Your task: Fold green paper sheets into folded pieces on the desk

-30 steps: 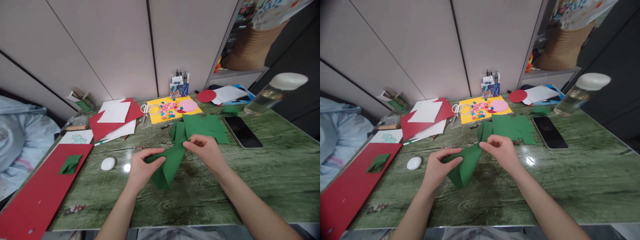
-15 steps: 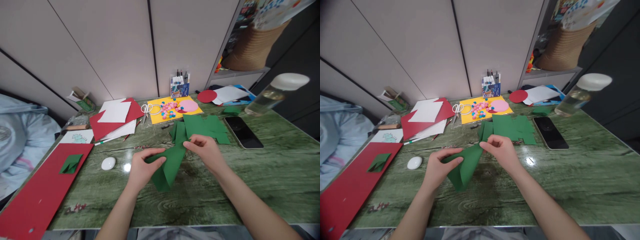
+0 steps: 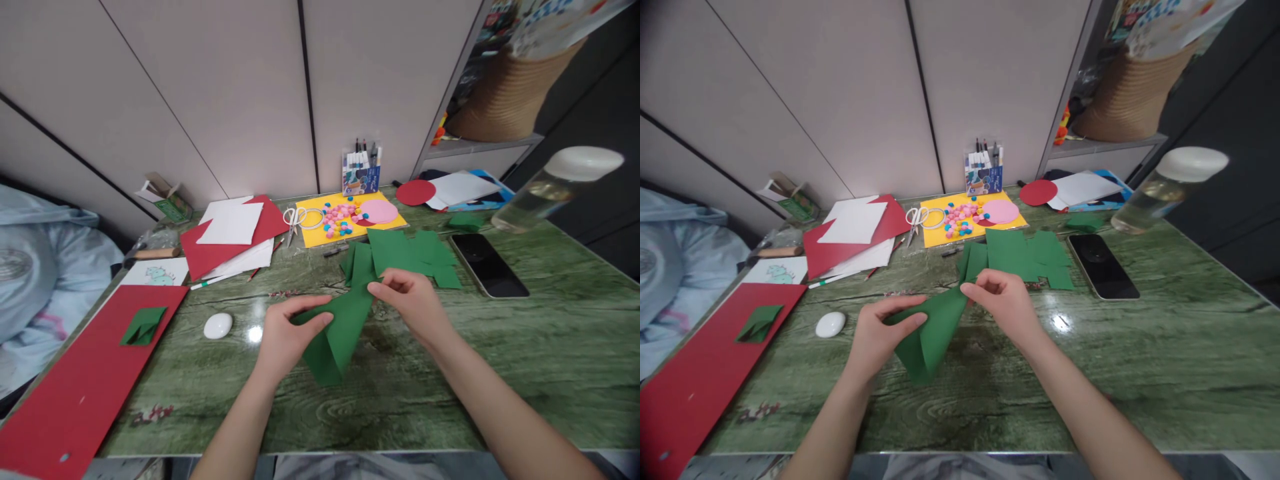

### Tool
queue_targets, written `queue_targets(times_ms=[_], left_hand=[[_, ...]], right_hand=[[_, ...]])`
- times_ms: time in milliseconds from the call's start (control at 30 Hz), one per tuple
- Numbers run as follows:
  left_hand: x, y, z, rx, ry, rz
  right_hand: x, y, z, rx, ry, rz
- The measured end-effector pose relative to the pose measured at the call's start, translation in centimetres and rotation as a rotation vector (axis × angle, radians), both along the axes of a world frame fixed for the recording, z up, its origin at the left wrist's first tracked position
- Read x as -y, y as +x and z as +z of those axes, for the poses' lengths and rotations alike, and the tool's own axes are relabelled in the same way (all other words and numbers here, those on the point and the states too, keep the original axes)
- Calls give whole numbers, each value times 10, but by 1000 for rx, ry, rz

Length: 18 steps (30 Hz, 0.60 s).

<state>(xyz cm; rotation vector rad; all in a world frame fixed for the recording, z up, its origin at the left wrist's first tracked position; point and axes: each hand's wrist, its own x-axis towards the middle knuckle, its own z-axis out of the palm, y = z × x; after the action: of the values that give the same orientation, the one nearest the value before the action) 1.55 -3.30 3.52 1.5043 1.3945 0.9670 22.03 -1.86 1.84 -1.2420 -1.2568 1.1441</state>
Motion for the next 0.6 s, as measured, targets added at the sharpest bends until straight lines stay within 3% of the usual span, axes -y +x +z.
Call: queue_targets(times_ms=[600], left_hand=[[-2, 0, -2, 46, -14, 17]], right_hand=[[0, -1, 0, 29, -7, -10]])
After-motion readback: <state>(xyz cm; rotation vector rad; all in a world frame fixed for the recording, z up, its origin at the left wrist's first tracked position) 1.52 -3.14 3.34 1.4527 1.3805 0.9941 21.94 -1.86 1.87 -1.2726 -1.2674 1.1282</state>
